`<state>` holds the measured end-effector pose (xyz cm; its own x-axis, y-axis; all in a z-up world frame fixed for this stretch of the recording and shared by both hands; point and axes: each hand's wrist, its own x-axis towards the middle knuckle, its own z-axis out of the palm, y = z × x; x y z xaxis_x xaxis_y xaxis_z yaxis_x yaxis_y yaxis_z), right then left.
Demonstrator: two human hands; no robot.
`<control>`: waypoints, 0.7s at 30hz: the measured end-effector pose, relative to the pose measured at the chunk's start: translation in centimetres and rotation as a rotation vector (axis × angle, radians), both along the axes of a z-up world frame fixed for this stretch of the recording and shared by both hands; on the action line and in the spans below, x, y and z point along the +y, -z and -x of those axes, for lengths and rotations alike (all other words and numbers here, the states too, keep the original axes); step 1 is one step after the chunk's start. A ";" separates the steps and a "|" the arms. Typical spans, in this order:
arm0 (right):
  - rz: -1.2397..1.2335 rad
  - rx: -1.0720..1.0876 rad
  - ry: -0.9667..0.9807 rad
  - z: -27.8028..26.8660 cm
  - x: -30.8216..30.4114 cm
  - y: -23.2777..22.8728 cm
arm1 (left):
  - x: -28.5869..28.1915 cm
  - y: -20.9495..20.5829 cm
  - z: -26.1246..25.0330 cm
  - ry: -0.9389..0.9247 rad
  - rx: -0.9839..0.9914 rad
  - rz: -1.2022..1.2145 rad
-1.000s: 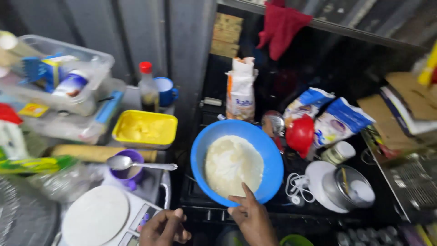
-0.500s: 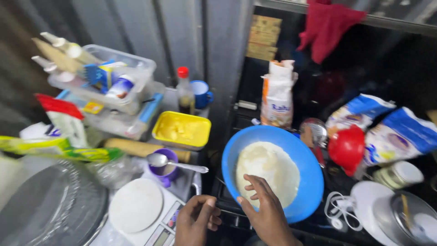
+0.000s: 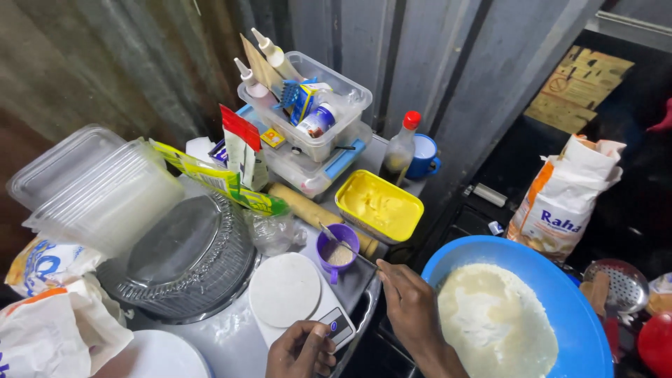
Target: Adding yeast, salt, and essence to a bowl of flour to prepare dough for baking
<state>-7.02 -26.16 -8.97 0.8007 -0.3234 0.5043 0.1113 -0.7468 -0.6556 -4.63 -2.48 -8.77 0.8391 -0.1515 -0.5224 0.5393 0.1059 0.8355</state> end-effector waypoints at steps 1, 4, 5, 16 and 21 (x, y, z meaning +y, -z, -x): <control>0.000 -0.004 -0.009 -0.5 0.3 -0.7 | -0.1 -0.5 -0.1 -0.009 -0.004 0.000; -0.637 0.308 0.172 -1.2 0.9 -2.0 | -0.6 -1.3 -0.2 -0.040 0.051 -0.006; -0.847 0.313 0.144 -1.4 0.9 -2.1 | -0.7 -1.1 -0.3 -0.008 0.034 -0.029; -1.343 0.346 0.088 -1.5 0.3 -4.2 | -3.3 -1.3 -0.9 0.112 0.005 -0.044; -1.391 0.362 0.080 -1.4 0.1 -4.2 | -3.8 -2.2 -1.2 0.146 0.013 -0.019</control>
